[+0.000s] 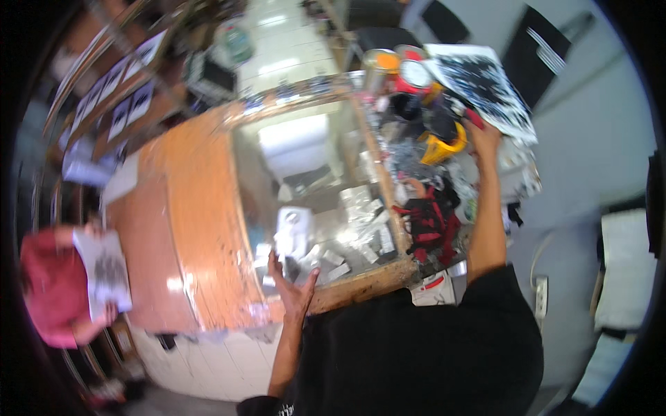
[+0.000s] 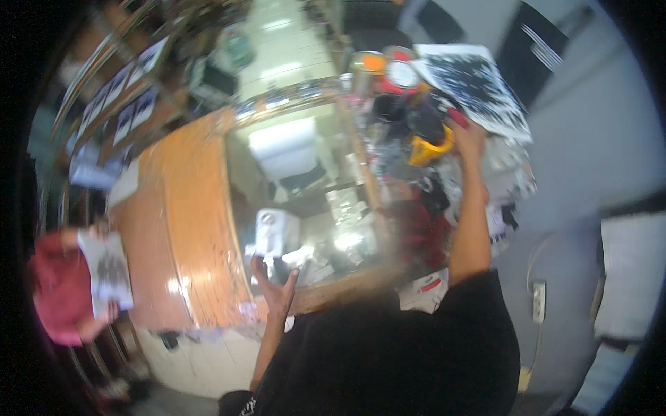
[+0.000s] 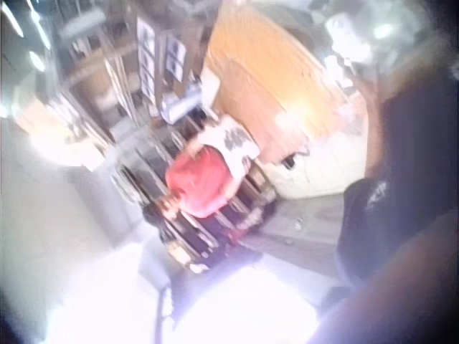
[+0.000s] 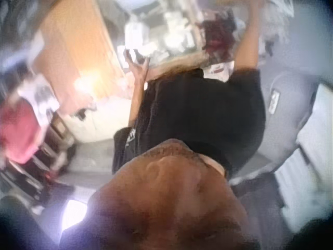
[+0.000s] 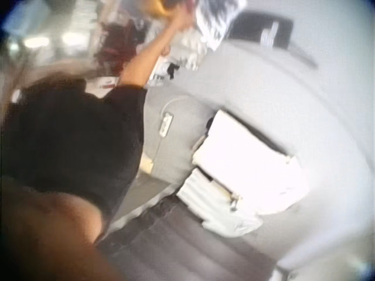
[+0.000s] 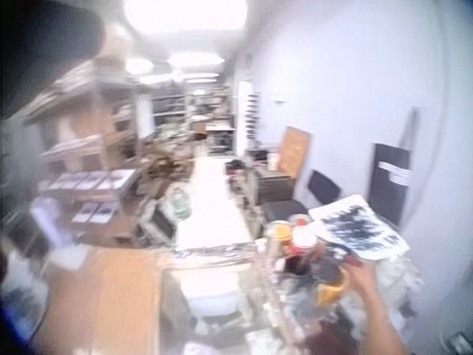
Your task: The person wipes a glass printing frame with a cloth and a liquid from a container, then cleans a small black part by hand.
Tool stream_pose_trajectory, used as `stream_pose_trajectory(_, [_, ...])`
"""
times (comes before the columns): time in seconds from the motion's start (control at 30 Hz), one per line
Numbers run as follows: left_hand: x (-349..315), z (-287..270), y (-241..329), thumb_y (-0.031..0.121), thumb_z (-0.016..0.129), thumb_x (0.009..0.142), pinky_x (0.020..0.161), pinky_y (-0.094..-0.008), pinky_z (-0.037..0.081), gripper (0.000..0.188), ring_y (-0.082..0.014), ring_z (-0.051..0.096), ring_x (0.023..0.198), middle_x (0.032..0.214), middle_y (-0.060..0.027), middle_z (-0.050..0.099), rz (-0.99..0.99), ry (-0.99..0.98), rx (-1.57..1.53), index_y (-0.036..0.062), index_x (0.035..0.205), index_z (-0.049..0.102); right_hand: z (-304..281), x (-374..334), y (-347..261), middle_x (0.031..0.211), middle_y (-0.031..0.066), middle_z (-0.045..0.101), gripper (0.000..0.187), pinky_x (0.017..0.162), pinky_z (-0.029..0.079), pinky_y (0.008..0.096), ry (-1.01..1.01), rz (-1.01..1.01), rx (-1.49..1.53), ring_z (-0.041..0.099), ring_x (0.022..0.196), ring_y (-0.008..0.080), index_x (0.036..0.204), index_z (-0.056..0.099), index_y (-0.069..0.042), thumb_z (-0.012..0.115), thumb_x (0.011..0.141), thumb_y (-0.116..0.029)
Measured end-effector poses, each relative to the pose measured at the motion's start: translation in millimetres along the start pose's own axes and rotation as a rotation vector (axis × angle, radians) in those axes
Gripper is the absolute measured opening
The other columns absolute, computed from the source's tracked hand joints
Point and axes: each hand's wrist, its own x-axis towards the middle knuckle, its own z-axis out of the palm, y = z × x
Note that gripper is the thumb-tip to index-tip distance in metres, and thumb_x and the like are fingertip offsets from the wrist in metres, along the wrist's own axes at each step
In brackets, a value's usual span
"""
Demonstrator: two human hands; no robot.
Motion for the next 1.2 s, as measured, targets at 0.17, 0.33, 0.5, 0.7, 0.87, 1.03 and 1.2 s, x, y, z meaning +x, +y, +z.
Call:
stream_pose_trajectory(0.17, [-34.4,-58.3,-7.0,0.034,0.090,0.071,0.107,-0.0459,0.040,0.105,-0.0342,0.045,0.129,0.141,-0.0214,0.041,0.072,0.093,-0.014,-0.0013,0.148,0.028,-30.9,-102.1,-55.8,0.078,-0.0051,0.059,0.027,0.050,0.033,0.0236,-0.455,0.085,0.328,0.045,0.056,0.0035,0.111,0.070,-0.002,0.074,0.087,-0.013])
stream_pose_trajectory(0.33, [-125.3,-131.8,-46.8,0.021,0.075,0.086,0.086,-0.0370,0.047,0.076,-0.0237,0.053,0.099,0.119,-0.0156,0.053,-0.127,0.458,-0.010,-0.0019,0.146,0.035,0.3,-262.5,-131.5,0.091,0.0012,0.065,0.035,0.068,0.050,0.0232,-1.003,-0.299,0.576,0.062,0.079,0.0096,0.110,0.067,-0.001,0.080,0.078,-0.006])
stream_pose_trajectory(0.5, [-235.3,-209.0,-125.1,0.025,0.066,0.096,0.069,-0.0326,0.049,0.058,-0.0196,0.057,0.072,0.093,-0.0109,0.060,-0.563,0.744,0.044,0.0005,0.141,0.039,70.7,-505.7,-245.1,0.082,0.0002,0.064,0.021,0.066,0.048,0.0221,-1.568,-0.218,0.493,0.061,0.076,0.0099,0.101,0.070,-0.002,0.076,0.081,-0.001])
stream_pose_trajectory(0.7, [-444.7,-238.5,-224.1,0.041,0.064,0.097,0.072,-0.0406,0.050,0.066,-0.0277,0.063,0.074,0.097,-0.0193,0.064,-1.153,1.095,0.117,-0.0021,0.141,0.041,170.6,-749.4,-263.2,0.058,-0.0049,0.042,0.018,0.040,0.027,0.0252,-2.088,0.708,0.264,0.037,0.042,0.0086,0.083,0.057,-0.012,0.072,0.089,-0.017])
stream_pose_trajectory(0.87, [-639.8,-186.0,-263.7,0.060,0.049,0.098,0.069,-0.0414,0.049,0.075,-0.0266,0.061,0.085,0.104,-0.0232,0.062,-1.406,1.377,0.246,-0.0041,0.137,0.047,274.0,-868.5,-278.9,0.057,-0.0041,0.040,0.030,0.043,0.026,0.0276,-1.784,0.904,0.217,0.037,0.046,0.0108,0.076,0.056,-0.016,0.079,0.085,-0.033])
stream_pose_trajectory(1.03, [-659.4,-130.8,-212.0,0.066,0.045,0.096,0.050,-0.0400,0.046,0.081,-0.0264,0.059,0.064,0.105,-0.0199,0.063,-1.821,1.380,-0.529,-0.0037,0.138,0.045,260.9,-877.4,-267.3,0.060,-0.0034,0.048,0.031,0.045,0.032,0.0295,-1.669,0.736,0.216,0.040,0.047,0.0131,0.076,0.059,-0.015,0.077,0.087,-0.036])
stream_pose_trajectory(1.2, [-612.7,-145.5,-251.5,0.053,0.053,0.098,0.056,-0.0445,0.052,0.072,-0.0318,0.065,0.071,0.096,-0.0252,0.065,-1.740,1.201,-0.047,-0.0055,0.137,0.039,186.7,-775.2,-217.0,0.100,0.0041,0.065,0.034,0.063,0.051,0.0287,-2.011,0.508,0.419,0.061,0.075,0.0117,0.129,0.048,-0.010,0.050,0.104,-0.034])
